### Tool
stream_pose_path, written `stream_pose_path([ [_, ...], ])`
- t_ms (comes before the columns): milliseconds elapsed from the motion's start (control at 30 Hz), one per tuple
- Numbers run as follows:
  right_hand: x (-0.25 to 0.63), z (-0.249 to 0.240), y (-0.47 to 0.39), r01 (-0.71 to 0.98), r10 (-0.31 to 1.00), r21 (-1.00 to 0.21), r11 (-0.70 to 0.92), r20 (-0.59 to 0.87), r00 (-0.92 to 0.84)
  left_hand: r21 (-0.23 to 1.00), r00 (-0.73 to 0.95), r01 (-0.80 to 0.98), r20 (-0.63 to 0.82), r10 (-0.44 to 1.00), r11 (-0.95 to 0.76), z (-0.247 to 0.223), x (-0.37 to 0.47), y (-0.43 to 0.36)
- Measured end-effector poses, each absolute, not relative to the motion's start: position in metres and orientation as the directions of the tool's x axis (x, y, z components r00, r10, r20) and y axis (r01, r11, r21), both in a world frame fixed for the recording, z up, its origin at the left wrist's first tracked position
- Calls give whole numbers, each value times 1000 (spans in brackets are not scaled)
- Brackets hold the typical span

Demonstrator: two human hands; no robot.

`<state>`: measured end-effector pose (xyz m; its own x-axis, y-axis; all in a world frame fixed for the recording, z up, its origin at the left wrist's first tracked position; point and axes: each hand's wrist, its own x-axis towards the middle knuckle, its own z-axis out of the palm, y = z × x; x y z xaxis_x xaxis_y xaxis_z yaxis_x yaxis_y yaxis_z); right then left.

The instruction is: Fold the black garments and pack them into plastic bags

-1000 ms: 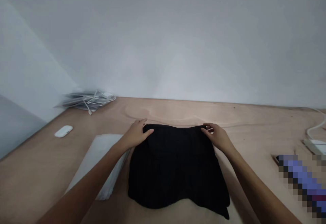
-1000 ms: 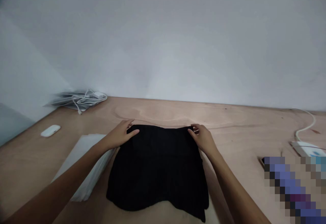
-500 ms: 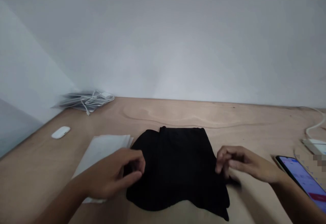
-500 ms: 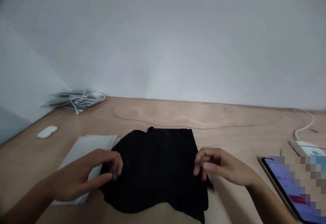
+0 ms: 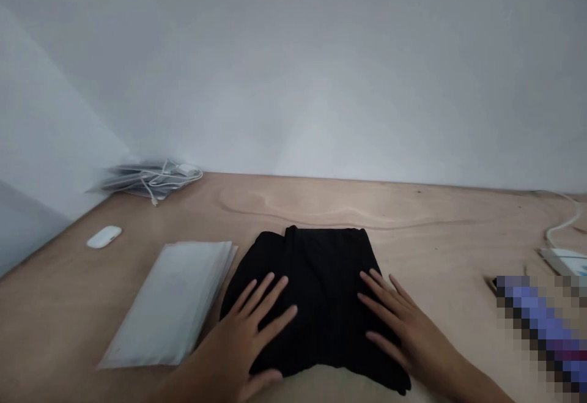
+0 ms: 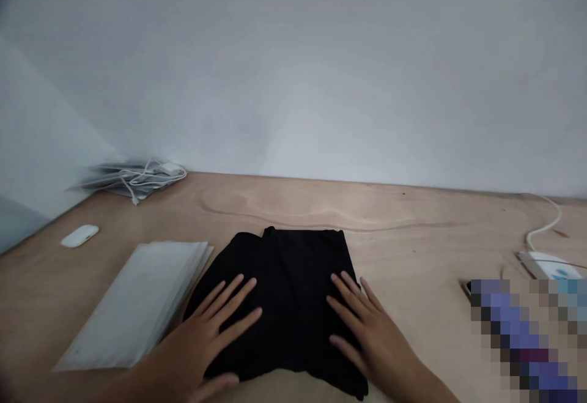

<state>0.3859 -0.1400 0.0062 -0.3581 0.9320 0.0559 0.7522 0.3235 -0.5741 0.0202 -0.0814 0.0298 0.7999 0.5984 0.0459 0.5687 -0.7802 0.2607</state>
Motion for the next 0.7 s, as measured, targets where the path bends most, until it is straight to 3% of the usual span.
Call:
stream_pose_path([
  [133,370,6,-153,688,865,-607,398,-1,-502,202,822,557,-1,569,-805,23,24,-89],
  [300,374,-16,-134,783,864,-448,432,-42,-501,201,830,556,-100,548,-806,22,28,-54],
  [567,395,-28,-43,872,891,-186,454,89,-445,226,814,581,-185,551,-782,21,47,56],
  [700,400,-29,3,896,902,-114,429,98,-420,229,810,586,-194,554,-777,16,55,110],
])
